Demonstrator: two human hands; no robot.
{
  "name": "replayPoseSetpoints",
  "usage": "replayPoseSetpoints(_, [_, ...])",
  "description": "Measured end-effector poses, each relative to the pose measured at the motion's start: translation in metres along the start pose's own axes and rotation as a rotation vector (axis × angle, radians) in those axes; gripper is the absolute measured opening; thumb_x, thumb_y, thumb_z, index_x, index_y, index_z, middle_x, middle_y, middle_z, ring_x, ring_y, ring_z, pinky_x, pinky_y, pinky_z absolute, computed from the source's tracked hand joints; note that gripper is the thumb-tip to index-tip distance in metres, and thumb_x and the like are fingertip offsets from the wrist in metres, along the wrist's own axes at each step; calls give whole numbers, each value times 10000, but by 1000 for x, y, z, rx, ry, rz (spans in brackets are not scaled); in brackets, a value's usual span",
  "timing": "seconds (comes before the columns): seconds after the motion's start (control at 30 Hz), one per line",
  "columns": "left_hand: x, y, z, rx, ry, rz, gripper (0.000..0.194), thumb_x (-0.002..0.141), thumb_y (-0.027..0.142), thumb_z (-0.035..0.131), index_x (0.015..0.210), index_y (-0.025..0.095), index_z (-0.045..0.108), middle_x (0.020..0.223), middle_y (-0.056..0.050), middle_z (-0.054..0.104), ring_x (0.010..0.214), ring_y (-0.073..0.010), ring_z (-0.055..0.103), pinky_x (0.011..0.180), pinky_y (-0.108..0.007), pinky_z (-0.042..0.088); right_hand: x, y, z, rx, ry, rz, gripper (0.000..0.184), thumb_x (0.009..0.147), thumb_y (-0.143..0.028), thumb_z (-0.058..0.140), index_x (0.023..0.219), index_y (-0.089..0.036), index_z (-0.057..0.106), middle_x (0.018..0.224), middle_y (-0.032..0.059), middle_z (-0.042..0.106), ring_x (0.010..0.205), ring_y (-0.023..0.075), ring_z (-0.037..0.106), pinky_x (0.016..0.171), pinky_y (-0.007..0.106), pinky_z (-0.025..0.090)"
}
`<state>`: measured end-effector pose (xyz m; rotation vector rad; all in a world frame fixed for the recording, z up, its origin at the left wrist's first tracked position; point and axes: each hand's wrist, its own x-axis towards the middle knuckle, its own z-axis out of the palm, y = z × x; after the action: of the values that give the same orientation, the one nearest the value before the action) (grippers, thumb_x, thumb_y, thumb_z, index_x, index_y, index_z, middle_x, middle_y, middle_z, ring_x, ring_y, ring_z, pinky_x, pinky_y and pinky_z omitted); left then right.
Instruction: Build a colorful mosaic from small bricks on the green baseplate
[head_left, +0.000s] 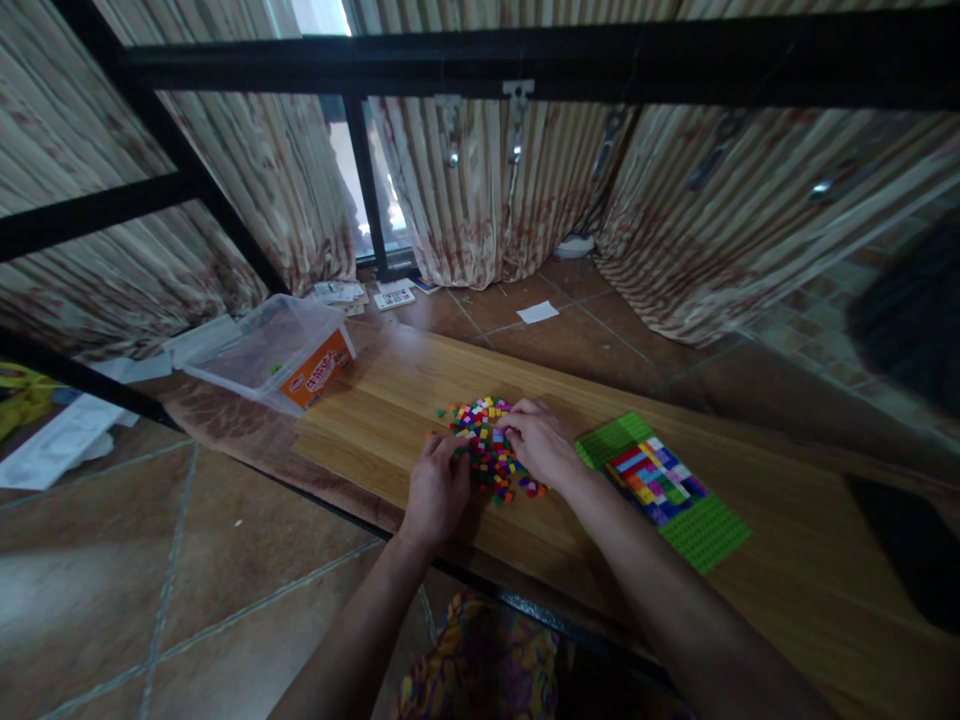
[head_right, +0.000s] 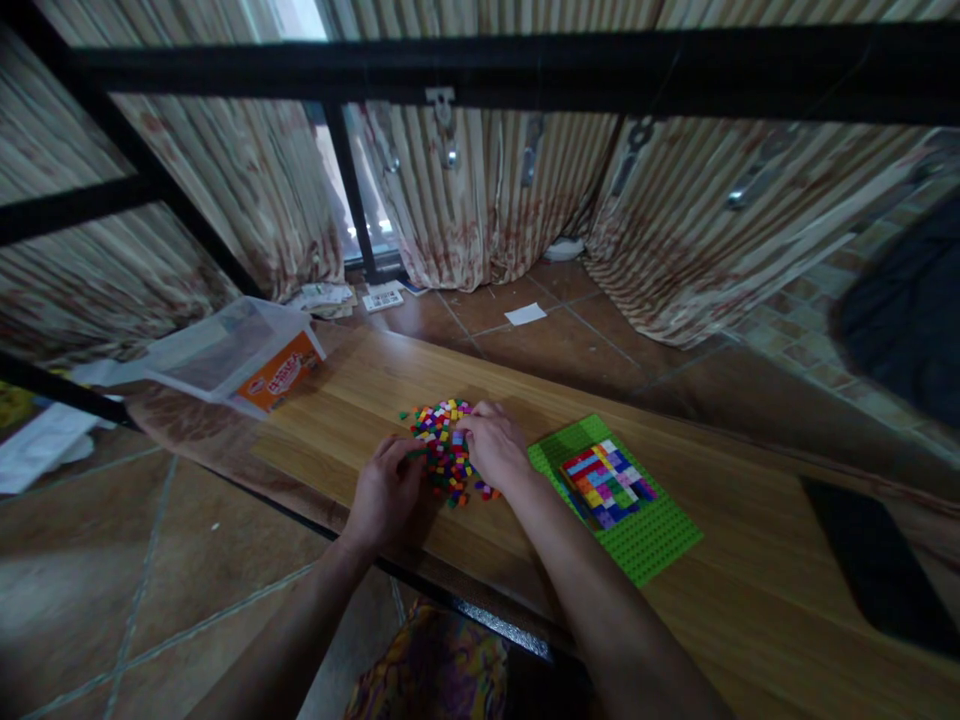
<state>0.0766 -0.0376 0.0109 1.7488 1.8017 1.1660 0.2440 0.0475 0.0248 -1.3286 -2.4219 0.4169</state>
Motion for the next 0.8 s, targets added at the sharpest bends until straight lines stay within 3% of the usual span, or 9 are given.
replayPoseSetpoints(0.2, [0, 2, -2, -15, -3, 5, 168, 837, 143, 521, 937, 186, 649, 951, -57, 617, 882, -145, 589, 806, -294, 494, 12, -6, 0, -46, -117, -61, 315, 803, -48, 538, 967, -244, 723, 973, 52, 607, 953, 198, 516, 842, 292, 389])
replayPoseSetpoints(0.37, [0, 3, -4, -27, 0, -5, 171, 839, 152, 522, 940, 193, 654, 924, -48, 631, 846, -138, 587, 784, -282, 491, 16, -4, -1, -34, -123, -67, 172, 843, -116, 566, 848, -216, 705, 926, 46, 603, 915, 185, 524, 830, 291, 383])
replayPoseSetpoints(0.47, [-1, 7, -6, -26, 2, -26, 173, 835, 156, 527, 943, 191, 658, 928, -50, 639, 831, -139, 587, 771, -282, 489, 9, -8, -3, -13, -62, -54, 138, 858, -121, 557, 836, -196, 670, 928, 53, 611, 936, 191, 529, 854, 299, 386])
replayPoseSetpoints(0.63, [-7, 21, -6, -90, -4, -17, 192, 844, 189, 519, 981, 187, 654, 937, -51, 647, 741, -118, 583, 689, -253, 487, -22, -33, -12, 140, 110, 4, 142, 894, -130, 501, 914, -210, 617, 952, 50, 631, 949, 190, 554, 862, 305, 415])
replayPoseSetpoints(0.8, [-19, 27, -11, -82, -40, 9, 210, 853, 281, 525, 994, 193, 652, 918, -49, 648, 699, -113, 580, 616, -226, 474, -84, -56, -10, 473, 203, 116, 210, 937, -197, 440, 1041, -234, 618, 983, 42, 669, 913, 164, 624, 829, 286, 474])
